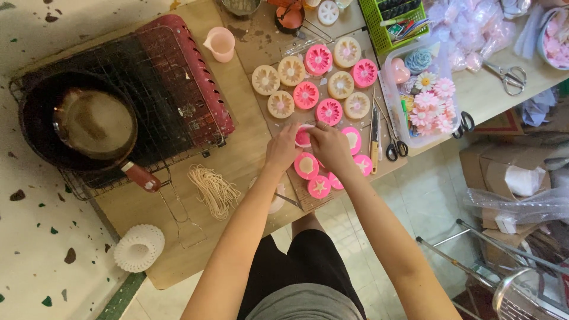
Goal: Prepare molds and pour melted wax to make decorative candles.
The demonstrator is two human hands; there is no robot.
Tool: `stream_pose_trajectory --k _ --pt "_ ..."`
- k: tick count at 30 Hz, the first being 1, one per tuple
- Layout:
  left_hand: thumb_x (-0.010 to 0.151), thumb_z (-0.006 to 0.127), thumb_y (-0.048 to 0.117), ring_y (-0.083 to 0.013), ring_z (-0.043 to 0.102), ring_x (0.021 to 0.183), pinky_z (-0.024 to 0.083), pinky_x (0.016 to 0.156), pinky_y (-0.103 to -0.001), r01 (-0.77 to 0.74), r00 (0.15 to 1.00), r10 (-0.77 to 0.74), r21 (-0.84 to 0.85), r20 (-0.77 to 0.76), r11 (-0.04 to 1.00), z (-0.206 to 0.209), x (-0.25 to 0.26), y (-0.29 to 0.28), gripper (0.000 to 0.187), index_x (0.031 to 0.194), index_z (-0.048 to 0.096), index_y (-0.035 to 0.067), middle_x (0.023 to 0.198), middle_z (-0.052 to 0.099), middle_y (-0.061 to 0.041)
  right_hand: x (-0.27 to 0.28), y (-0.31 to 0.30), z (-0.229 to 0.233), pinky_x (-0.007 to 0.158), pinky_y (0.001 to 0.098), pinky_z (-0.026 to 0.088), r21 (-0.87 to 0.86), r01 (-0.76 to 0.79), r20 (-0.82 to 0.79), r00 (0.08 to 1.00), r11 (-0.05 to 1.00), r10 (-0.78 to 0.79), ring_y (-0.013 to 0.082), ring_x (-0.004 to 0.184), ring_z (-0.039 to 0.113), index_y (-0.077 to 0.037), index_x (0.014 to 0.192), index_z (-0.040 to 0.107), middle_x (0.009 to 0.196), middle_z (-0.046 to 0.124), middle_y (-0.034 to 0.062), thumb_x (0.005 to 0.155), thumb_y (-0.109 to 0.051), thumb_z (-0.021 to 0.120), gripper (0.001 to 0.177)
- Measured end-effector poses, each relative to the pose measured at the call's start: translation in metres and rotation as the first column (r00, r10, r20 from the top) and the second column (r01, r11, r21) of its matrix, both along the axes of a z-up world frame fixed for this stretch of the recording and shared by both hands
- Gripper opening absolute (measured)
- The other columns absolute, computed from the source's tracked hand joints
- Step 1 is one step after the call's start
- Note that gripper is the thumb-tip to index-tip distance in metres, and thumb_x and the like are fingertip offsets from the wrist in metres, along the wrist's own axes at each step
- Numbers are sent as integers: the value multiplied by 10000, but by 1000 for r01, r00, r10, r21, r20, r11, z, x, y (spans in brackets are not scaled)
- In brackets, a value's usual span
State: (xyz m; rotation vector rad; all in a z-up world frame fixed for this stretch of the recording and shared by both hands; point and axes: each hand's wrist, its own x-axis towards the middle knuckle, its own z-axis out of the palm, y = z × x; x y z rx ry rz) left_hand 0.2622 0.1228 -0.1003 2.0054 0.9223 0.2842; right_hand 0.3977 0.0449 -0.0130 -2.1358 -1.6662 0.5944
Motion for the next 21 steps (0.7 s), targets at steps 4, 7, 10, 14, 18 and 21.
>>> stream_pose_trajectory --k 4,7,10,14,18,21 --pt "828 785 191 -383 657 1102 546 846 -497 -8 1000 7 -32 -8 999 4 0 -1 564 1328 543 97 1256 647 -132 1 0 3 747 473 544 23 -17 -13 1000 1000 17 364 882 678 -58 1020 733 1002 692 130 914 -120 631 160" --pt "786 785 169 -391 658 1074 554 838 -491 10 1000 -10 20 -19 1000 -2 0 1 640 1360 516 83 1259 631 -152 -1 1 6 746 471 544 23 -39 -9 999 999 39 357 884 676 -52 1011 726 987 687 131 916 -127 631 154" --pt "835 782 190 -388 662 1069 549 835 -498 2 1000 -2 -6 -21 1000 -3 1 -1 584 1348 521 94 1250 644 -132 -2 2 11 719 473 539 -1 -44 5 999 999 44 358 874 673 -51 987 722 1000 695 124 916 -121 626 138" --pt "799 793 192 -380 666 1079 551 840 -492 10 1000 -10 -1 -15 1000 1 0 1 606 1330 520 92 1259 647 -128 1 4 5 720 474 539 19 -57 6 998 998 57 356 867 670 -60 1005 723 983 689 114 908 -115 618 153" --pt "773 794 174 -382 666 1084 555 834 -485 9 1000 -9 16 9 1000 0 1 1 636 1339 517 92 1268 649 -133 6 2 -3 728 475 539 -1 -95 1 995 995 95 353 867 668 -69 1020 727 956 675 118 910 -124 615 166" --pt "775 807 200 -387 663 1063 549 820 -489 3 1000 -3 -5 -1 1000 -3 3 1 656 1351 511 94 1257 648 -134 10 2 -6 740 470 541 -4 -108 -3 994 994 108 349 874 670 -74 1017 729 961 675 120 908 -125 614 166"
